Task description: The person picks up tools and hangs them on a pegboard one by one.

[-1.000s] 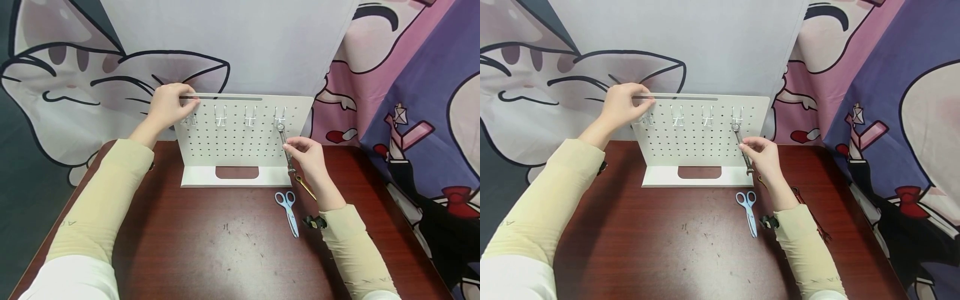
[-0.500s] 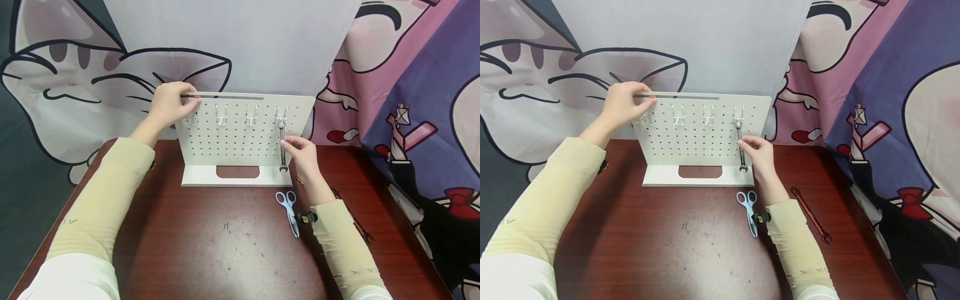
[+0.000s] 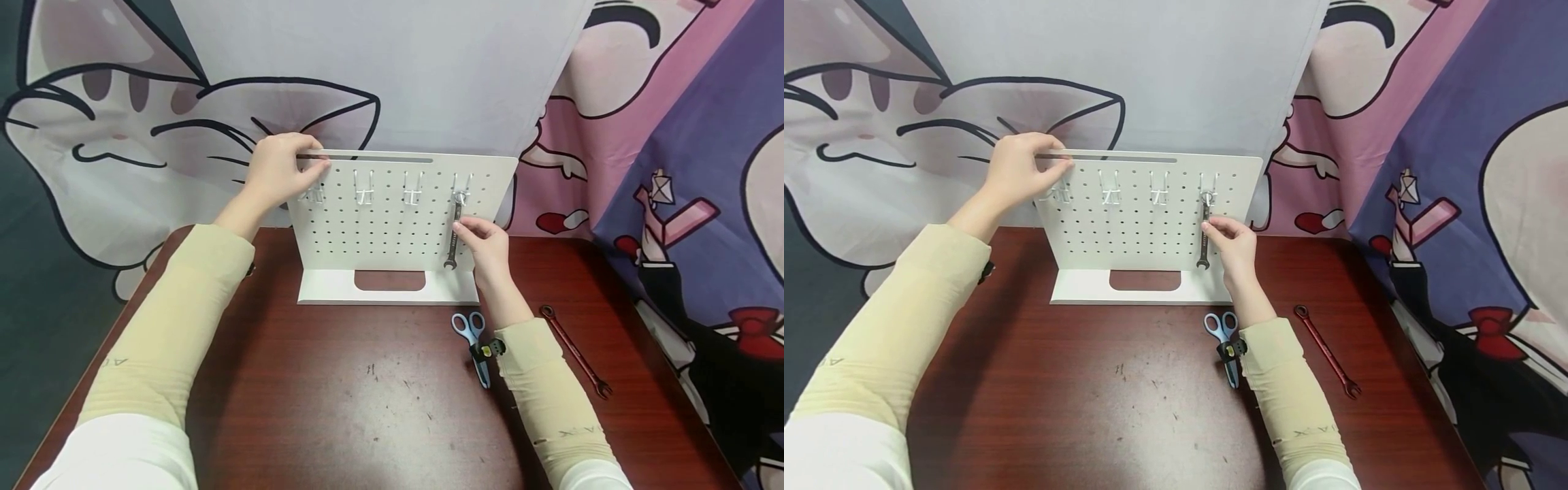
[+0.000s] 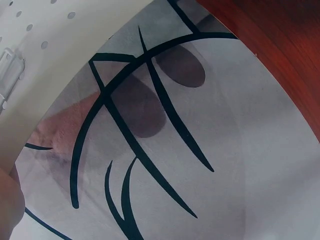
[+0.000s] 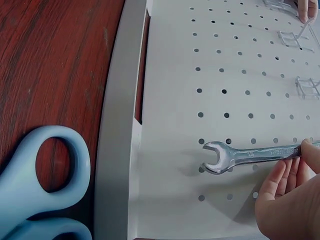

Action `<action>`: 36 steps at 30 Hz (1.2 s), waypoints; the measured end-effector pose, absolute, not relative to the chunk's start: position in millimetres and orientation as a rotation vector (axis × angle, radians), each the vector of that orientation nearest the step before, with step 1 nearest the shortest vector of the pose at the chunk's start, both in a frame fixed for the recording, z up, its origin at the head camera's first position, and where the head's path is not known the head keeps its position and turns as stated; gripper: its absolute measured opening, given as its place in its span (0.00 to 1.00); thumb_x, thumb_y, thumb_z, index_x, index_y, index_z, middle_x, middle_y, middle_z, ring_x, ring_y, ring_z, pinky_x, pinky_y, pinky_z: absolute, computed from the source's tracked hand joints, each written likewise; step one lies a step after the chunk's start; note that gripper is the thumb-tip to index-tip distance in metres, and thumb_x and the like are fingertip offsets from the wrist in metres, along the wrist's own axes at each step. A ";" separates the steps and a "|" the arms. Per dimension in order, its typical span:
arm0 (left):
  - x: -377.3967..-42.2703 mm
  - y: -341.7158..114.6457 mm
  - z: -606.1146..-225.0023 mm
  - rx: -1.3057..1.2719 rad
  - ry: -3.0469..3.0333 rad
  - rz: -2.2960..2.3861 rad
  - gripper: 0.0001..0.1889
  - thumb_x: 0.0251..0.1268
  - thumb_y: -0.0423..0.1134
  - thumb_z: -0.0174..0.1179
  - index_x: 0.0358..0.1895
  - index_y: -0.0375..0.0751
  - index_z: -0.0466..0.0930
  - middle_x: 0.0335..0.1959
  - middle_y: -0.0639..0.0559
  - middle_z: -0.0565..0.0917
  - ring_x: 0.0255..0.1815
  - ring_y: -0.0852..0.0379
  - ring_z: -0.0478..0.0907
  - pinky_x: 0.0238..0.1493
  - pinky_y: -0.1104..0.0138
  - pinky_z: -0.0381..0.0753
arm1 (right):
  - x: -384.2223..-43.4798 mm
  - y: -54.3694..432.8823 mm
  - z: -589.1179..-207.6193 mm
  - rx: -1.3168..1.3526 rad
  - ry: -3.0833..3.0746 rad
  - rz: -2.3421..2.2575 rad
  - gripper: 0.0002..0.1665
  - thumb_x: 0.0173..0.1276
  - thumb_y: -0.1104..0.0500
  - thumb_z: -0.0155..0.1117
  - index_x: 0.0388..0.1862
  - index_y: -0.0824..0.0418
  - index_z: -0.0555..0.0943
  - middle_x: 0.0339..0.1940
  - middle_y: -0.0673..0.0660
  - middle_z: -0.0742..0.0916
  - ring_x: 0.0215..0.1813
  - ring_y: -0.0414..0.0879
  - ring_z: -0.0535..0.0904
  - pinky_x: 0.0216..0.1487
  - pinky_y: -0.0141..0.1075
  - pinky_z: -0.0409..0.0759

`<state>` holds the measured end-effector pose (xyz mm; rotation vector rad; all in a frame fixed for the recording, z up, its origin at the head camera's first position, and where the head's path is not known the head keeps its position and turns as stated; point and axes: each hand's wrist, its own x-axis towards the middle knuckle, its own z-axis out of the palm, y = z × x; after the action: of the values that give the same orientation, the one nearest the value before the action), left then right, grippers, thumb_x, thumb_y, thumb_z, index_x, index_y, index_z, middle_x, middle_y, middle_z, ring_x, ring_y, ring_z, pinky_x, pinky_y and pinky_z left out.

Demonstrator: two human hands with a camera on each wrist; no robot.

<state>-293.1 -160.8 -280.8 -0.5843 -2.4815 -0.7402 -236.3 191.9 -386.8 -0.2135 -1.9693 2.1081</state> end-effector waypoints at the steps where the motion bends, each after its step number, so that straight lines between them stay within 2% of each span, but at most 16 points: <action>1: -292.8 -160.5 -280.6 -0.584 -2.481 -0.741 0.10 0.70 0.39 0.65 0.44 0.36 0.89 0.44 0.39 0.91 0.42 0.39 0.84 0.51 0.46 0.77 | -236.2 191.2 -386.4 -0.215 -1.971 2.097 0.17 0.69 0.69 0.73 0.30 0.46 0.88 0.34 0.39 0.88 0.41 0.34 0.82 0.46 0.25 0.80; 4: -292.1 -160.4 -280.2 -0.586 -2.480 -0.740 0.10 0.70 0.39 0.65 0.44 0.36 0.89 0.44 0.39 0.91 0.42 0.38 0.84 0.51 0.46 0.77 | -235.9 189.7 -385.4 -0.212 -1.977 2.065 0.13 0.68 0.70 0.73 0.33 0.51 0.88 0.34 0.39 0.88 0.41 0.34 0.82 0.46 0.25 0.80; 7: -292.0 -160.6 -280.2 -0.589 -2.481 -0.737 0.10 0.70 0.39 0.65 0.44 0.35 0.89 0.44 0.38 0.91 0.43 0.38 0.84 0.52 0.46 0.77 | -235.6 188.7 -385.1 -0.205 -2.003 2.020 0.06 0.68 0.70 0.73 0.42 0.63 0.90 0.33 0.38 0.88 0.41 0.33 0.82 0.46 0.24 0.80; 11: -292.5 -161.1 -280.6 -0.590 -2.484 -0.733 0.10 0.70 0.39 0.65 0.44 0.35 0.89 0.44 0.38 0.91 0.43 0.37 0.84 0.52 0.46 0.77 | -235.4 188.9 -385.8 -0.191 -2.048 1.977 0.16 0.69 0.70 0.73 0.54 0.75 0.86 0.35 0.37 0.87 0.42 0.33 0.82 0.47 0.23 0.80; 19: -292.6 -161.1 -281.1 -0.578 -2.482 -0.732 0.10 0.70 0.39 0.64 0.44 0.36 0.89 0.44 0.39 0.91 0.43 0.38 0.84 0.51 0.45 0.77 | -231.4 192.6 -385.3 -0.162 -2.063 1.994 0.16 0.70 0.69 0.72 0.56 0.71 0.88 0.41 0.42 0.90 0.44 0.33 0.85 0.50 0.24 0.81; 27: -292.4 -160.1 -281.3 -0.584 -2.487 -0.728 0.10 0.70 0.39 0.65 0.44 0.37 0.89 0.44 0.39 0.91 0.43 0.38 0.84 0.51 0.45 0.77 | -220.1 207.7 -387.0 -0.118 -2.147 1.946 0.19 0.73 0.67 0.71 0.60 0.74 0.85 0.36 0.34 0.90 0.45 0.29 0.87 0.50 0.22 0.81; 36: -292.8 -160.2 -280.5 -0.579 -2.485 -0.724 0.10 0.70 0.39 0.64 0.44 0.37 0.89 0.44 0.39 0.91 0.43 0.38 0.84 0.51 0.45 0.77 | -200.2 230.2 -386.1 -0.153 -2.229 1.954 0.23 0.73 0.66 0.70 0.64 0.75 0.82 0.37 0.34 0.90 0.45 0.28 0.87 0.52 0.20 0.82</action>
<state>-292.8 -160.2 -280.5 -0.5789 -2.4855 -0.7245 -200.2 230.2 -386.1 -0.1529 -2.2291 1.9541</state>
